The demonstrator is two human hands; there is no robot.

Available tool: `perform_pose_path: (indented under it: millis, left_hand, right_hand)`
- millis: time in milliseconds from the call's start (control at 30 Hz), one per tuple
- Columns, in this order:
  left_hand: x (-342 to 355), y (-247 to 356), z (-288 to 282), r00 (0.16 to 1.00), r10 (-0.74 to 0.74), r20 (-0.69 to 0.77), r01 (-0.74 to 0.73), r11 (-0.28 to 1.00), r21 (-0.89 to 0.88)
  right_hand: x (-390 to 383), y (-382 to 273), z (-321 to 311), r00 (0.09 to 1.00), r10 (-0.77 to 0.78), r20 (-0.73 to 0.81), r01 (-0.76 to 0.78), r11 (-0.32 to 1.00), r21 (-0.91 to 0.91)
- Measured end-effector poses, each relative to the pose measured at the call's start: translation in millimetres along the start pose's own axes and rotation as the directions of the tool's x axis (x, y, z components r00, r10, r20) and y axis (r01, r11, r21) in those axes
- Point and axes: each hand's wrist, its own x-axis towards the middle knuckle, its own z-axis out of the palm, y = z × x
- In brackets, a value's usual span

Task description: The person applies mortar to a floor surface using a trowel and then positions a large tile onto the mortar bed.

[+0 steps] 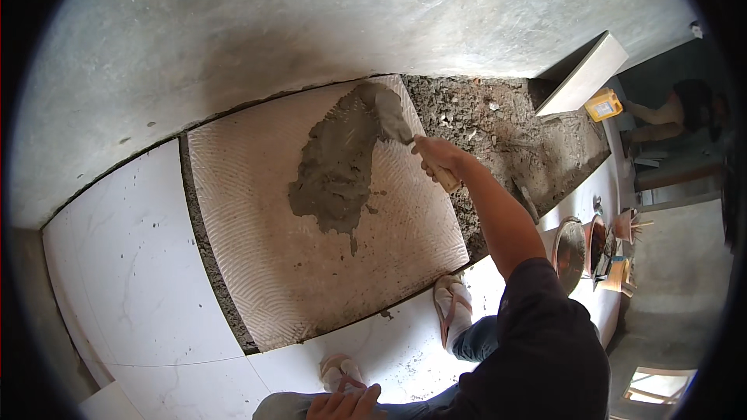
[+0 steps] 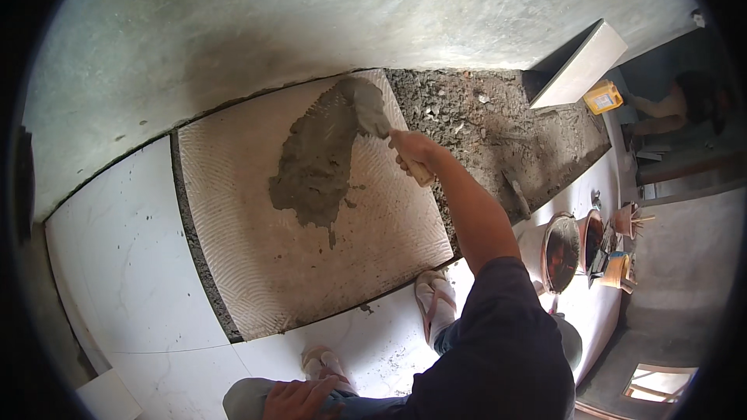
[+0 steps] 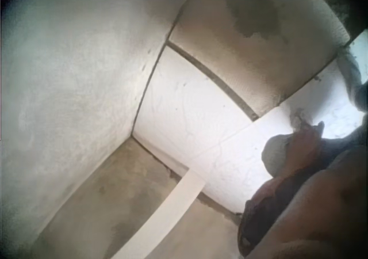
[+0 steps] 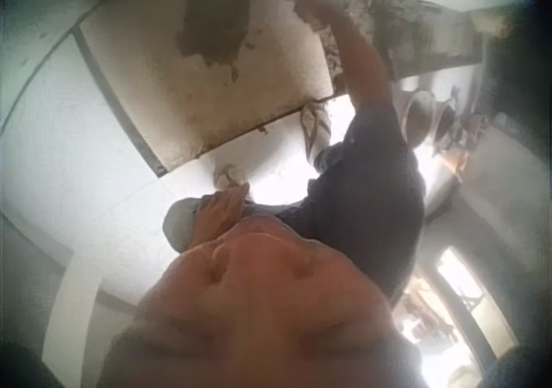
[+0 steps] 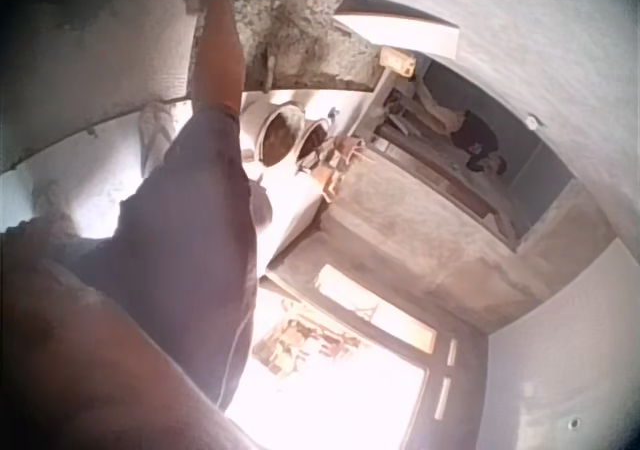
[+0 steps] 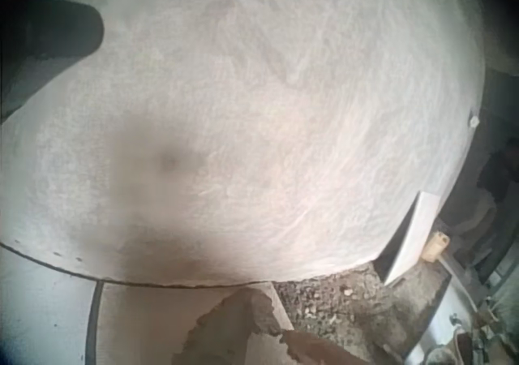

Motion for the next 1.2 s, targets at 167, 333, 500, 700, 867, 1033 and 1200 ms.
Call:
perform_pose_path:
  millis: [167,333,500,700,867,1033,1200]
  left_hand:
    - [-1,-6,-1,0.977,0.074,-0.201,-0.067,0.997,0.041]
    - [-5,-22,10,0.957,0.095,-0.275,-0.095,0.995,0.016]
    - [3,-19,13,0.969,0.053,-0.241,-0.044,0.998,0.043]
    - [4,-11,4,0.987,0.067,-0.147,-0.062,0.997,0.042]
    - [4,-9,5,0.968,0.081,-0.238,-0.062,0.994,0.087]
    - [6,-3,-3,0.975,0.078,-0.208,-0.06,0.994,0.093]
    - [8,1,-2,0.984,0.066,-0.166,-0.049,0.993,0.106]
  right_hand:
    - [42,-10,-6,0.988,0.061,-0.139,-0.045,0.993,0.113]
    - [77,-24,7,0.991,0.089,-0.101,-0.068,0.979,0.191]
    - [75,-21,38,0.981,0.11,-0.156,-0.087,0.985,0.15]
    - [60,-24,39,0.979,-0.034,-0.199,0.004,0.989,-0.147]
    - [59,-18,4,0.955,-0.146,-0.259,0.002,0.874,-0.486]
    - [69,-16,0,0.948,-0.085,-0.306,-0.022,0.943,-0.331]
    - [90,-7,21,0.913,-0.018,-0.407,-0.028,0.994,-0.107]
